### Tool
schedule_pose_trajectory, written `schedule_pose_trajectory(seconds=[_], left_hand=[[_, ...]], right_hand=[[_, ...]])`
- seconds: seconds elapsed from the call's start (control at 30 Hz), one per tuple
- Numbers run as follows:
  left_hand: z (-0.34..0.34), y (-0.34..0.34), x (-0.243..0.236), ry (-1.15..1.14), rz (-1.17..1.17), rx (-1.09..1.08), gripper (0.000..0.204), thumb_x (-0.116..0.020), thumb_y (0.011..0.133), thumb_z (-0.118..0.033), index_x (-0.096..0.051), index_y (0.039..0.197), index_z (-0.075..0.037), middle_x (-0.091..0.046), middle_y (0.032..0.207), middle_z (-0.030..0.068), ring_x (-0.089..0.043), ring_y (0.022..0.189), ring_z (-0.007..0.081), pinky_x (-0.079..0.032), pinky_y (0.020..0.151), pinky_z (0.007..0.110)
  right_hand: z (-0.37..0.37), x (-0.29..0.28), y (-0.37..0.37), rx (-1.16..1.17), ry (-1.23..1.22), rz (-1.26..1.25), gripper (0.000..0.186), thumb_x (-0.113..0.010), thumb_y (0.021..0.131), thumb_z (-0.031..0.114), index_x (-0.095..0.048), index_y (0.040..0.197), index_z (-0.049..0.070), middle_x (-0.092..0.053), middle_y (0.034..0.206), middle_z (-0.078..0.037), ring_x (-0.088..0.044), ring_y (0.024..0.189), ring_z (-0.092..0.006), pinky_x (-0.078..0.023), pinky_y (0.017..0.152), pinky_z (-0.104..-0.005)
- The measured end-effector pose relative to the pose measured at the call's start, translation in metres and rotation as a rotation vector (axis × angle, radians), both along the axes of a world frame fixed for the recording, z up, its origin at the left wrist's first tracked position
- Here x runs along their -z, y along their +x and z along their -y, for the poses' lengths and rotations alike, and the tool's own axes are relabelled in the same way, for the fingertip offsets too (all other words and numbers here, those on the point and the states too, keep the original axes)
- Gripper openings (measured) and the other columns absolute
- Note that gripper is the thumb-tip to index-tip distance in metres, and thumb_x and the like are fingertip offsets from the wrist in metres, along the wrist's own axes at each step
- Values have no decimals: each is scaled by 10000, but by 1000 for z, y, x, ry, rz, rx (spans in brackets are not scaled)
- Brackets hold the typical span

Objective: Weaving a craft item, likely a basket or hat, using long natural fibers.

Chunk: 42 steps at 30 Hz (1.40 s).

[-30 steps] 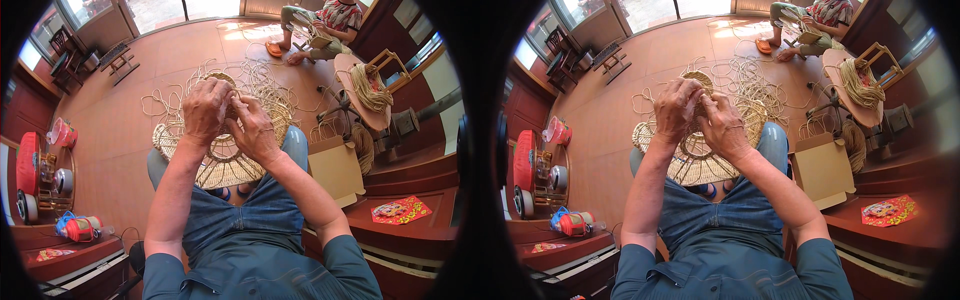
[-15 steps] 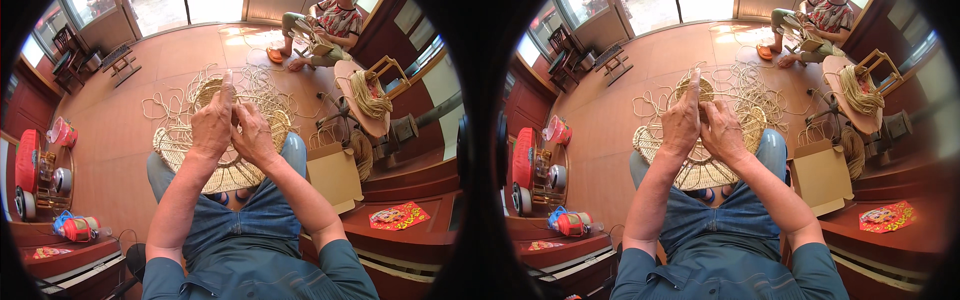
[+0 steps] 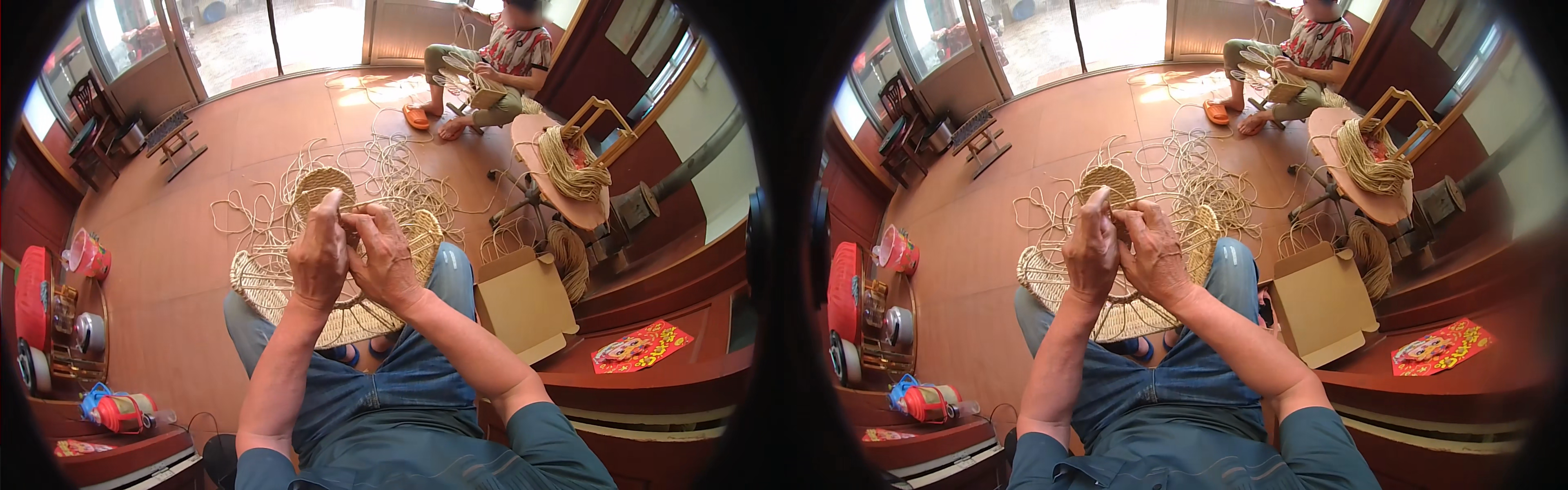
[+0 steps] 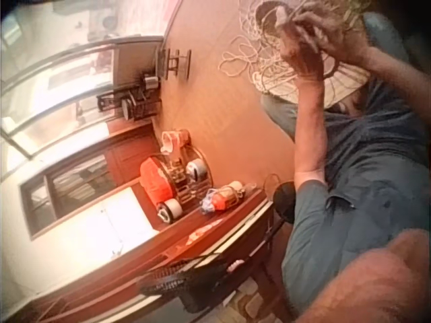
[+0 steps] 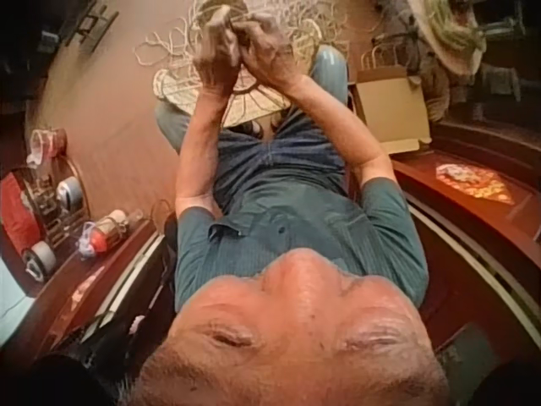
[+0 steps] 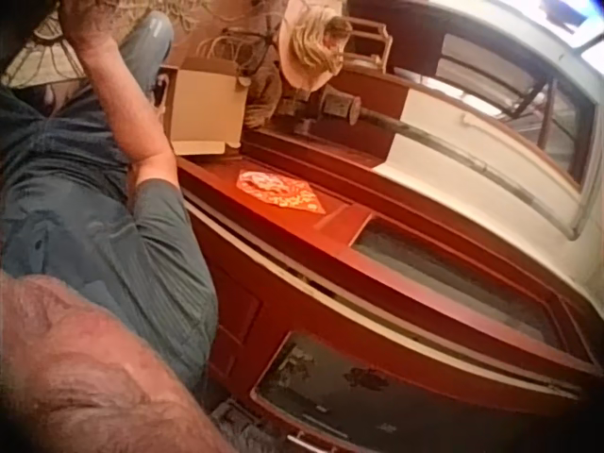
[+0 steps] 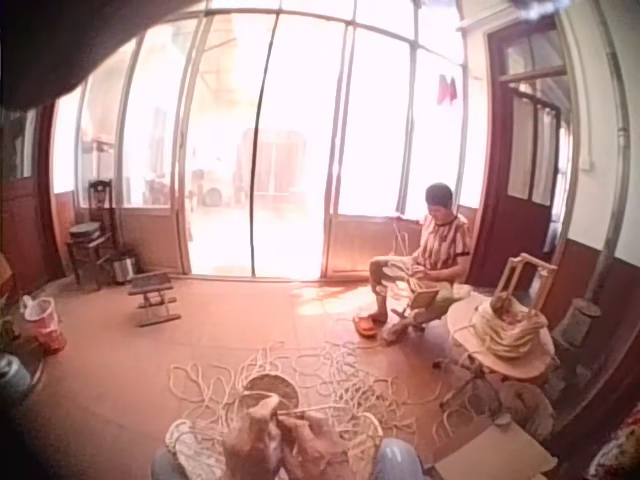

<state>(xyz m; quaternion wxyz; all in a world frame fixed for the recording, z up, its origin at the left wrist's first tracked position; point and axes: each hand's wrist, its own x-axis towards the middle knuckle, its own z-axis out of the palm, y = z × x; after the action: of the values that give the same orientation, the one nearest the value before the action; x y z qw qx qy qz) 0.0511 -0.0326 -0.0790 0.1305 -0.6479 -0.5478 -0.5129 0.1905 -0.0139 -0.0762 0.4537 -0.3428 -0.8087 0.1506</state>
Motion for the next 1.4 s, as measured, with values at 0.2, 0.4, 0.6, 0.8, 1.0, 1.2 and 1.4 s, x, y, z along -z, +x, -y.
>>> schedule_pose_trajectory(seconds=[0.2, 0.4, 0.6, 0.8, 1.0, 1.2, 1.4], left_hand=[[17, 2, 6, -169, 414, 41, 236, -608, 1029, 36, -655, 1250, -31, -726, 1119, 149, -748, 926, 272, -603, 802, 392], [18, -20, -4, -361, 1046, 463, 234, -646, 1076, -40, -580, 1301, -28, -593, 1107, 38, -585, 978, 115, -524, 893, 264], [24, -66, -26, -411, 1242, 655, 211, -664, 1124, -136, -599, 1307, -53, -628, 948, 7, -514, 689, 44, -454, 604, 205], [2, -88, -68, -413, 1214, 569, 232, -658, 1117, -120, -587, 1315, -22, -672, 992, 46, -562, 727, 49, -469, 597, 202], [-38, -63, -98, -459, 900, 573, 227, -653, 1097, -79, -639, 1290, 40, -730, 1012, 102, -681, 828, 133, -585, 709, 266], [-63, -52, -91, -498, 686, 580, 124, -692, 1057, -43, -724, 1157, 22, -756, 992, 79, -717, 863, 127, -613, 795, 277], [-54, -60, -87, -505, 650, 556, 98, -730, 1044, -37, -737, 1123, 20, -773, 993, 76, -740, 870, 132, -628, 803, 278]], right_hand=[[4, 2, -7, 93, 53, -44, 539, -809, 846, 46, -654, 1363, 47, -589, 1258, -196, -596, 1215, -401, -497, 1064, -486], [0, 8, -12, 38, 252, -59, 476, -765, 875, -20, -691, 1336, 77, -660, 1255, -146, -653, 1159, -363, -547, 1018, -467], [-3, 5, -13, 23, 309, 77, 437, -708, 904, -25, -728, 1328, 77, -698, 1246, -102, -663, 1137, -319, -541, 999, -437], [8, 10, -15, 47, 264, 202, 552, -724, 917, 52, -667, 1466, 65, -664, 1325, -125, -636, 1184, -321, -504, 1026, -441], [14, 10, -20, 31, 207, 325, 732, -812, 920, 249, -550, 1569, 35, -582, 1462, -165, -639, 1214, -354, -512, 998, -448], [12, 9, -24, 51, 182, 385, 749, -814, 922, 284, -540, 1567, 18, -568, 1466, -180, -653, 1202, -362, -540, 980, -469], [8, 1, -23, 47, 148, 367, 670, -808, 932, 280, -575, 1501, 14, -570, 1395, -189, -646, 1183, -375, -555, 974, -466]])
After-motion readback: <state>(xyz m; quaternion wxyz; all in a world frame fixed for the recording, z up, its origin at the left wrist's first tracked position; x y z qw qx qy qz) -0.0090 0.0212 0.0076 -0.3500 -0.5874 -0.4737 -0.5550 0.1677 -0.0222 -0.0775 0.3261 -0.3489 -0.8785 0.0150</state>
